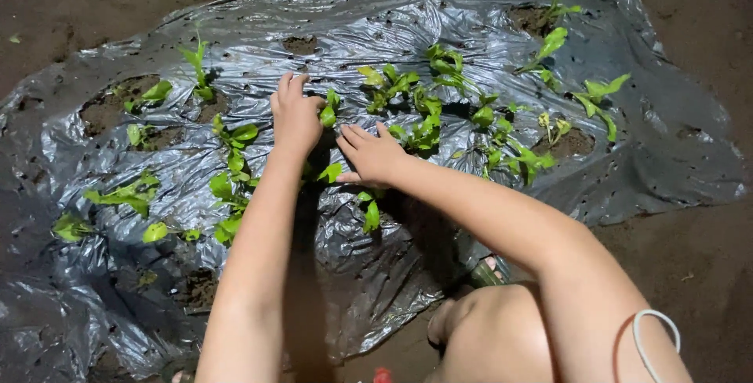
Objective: The person plants small green seedlings into holes in a black plastic sheet laid over the soil. They use their hands to place the plants into the soil and press the earth around the base of each seedling to secure them.
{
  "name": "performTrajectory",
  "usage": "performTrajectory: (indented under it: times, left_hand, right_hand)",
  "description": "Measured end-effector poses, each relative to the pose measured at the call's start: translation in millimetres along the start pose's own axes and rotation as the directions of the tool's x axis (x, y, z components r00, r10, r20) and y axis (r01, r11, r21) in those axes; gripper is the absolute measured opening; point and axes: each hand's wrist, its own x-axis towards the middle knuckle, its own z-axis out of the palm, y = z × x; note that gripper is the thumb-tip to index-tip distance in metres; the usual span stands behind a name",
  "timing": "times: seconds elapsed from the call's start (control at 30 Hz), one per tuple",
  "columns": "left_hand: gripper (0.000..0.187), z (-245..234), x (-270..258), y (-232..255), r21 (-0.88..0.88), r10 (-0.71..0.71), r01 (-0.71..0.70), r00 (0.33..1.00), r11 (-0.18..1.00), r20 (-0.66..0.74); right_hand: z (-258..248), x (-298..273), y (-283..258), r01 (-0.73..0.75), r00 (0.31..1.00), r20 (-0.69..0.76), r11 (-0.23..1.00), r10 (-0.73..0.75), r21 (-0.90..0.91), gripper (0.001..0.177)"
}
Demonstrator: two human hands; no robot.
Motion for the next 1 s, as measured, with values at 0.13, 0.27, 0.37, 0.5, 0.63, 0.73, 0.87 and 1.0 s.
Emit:
performTrajectory:
  times: [0.13, 0.27, 0.37, 0.5, 0.63, 0.73, 0.87, 1.0]
  left_hand:
    - [0.027, -6.1, -2.2, 2.4, 0.004, 0.019, -0.019, 0.999, 1.000, 0.029]
    - [0.023, -4.8, -4.1, 0.2, 0.025, 0.048, -0.049, 0.998, 0.998, 0.028]
    - [0.023, -6.0, -7.4, -2.4, 0.014, 0.048, -0.048, 0.998, 0.999, 0.044]
    - [0.021, -21.3, -12.9, 3.1, -0.011, 0.071, -0.070, 0.996, 0.997, 0.046]
    - [0.026, -48.2, -25.5, 8.9, -0.059, 0.088, -0.084, 0.994, 0.995, 0.068]
    - [0.029, -61.0, -36.2, 2.6, -0.063, 0.110, -0.105, 0.991, 0.992, 0.081]
    - [0.034, -60.8, -52.4, 3.1, 0.019, 0.142, -0.143, 0.988, 0.990, 0.053]
    - [0.028, -75.0, -54.9, 36.9, -0.015, 0.166, -0.166, 0.986, 0.986, 0.007]
  right_hand:
    - [5.3, 14.8, 2.1, 0.005, 1.000, -0.003, 0.999, -0.005, -0.049, 0.098]
    - [-5.8, 17.3, -0.7, -0.010, 0.996, 0.088, 0.999, 0.014, -0.039, 0.101]
    - [-16.3, 15.8, -5.8, -0.024, 0.993, 0.110, 0.997, 0.032, -0.072, 0.100]
    - [-28.1, 9.9, -6.6, -0.045, 0.986, 0.158, 0.996, 0.058, -0.083, 0.090]
    - [-40.0, -25.2, 2.9, -0.018, 1.000, -0.017, 0.999, 0.017, -0.028, 0.083]
    - [-72.7, -71.9, 16.5, 0.112, 0.981, -0.167, 0.992, -0.101, 0.054, 0.077]
    - [-89.0, -134.4, 71.8, 0.155, 0.797, -0.603, 0.964, 0.005, 0.214, 0.062]
    - [-75.9, -205.3, 132.0, -0.097, 0.682, -0.608, 0.874, 0.406, 0.476, 0.052]
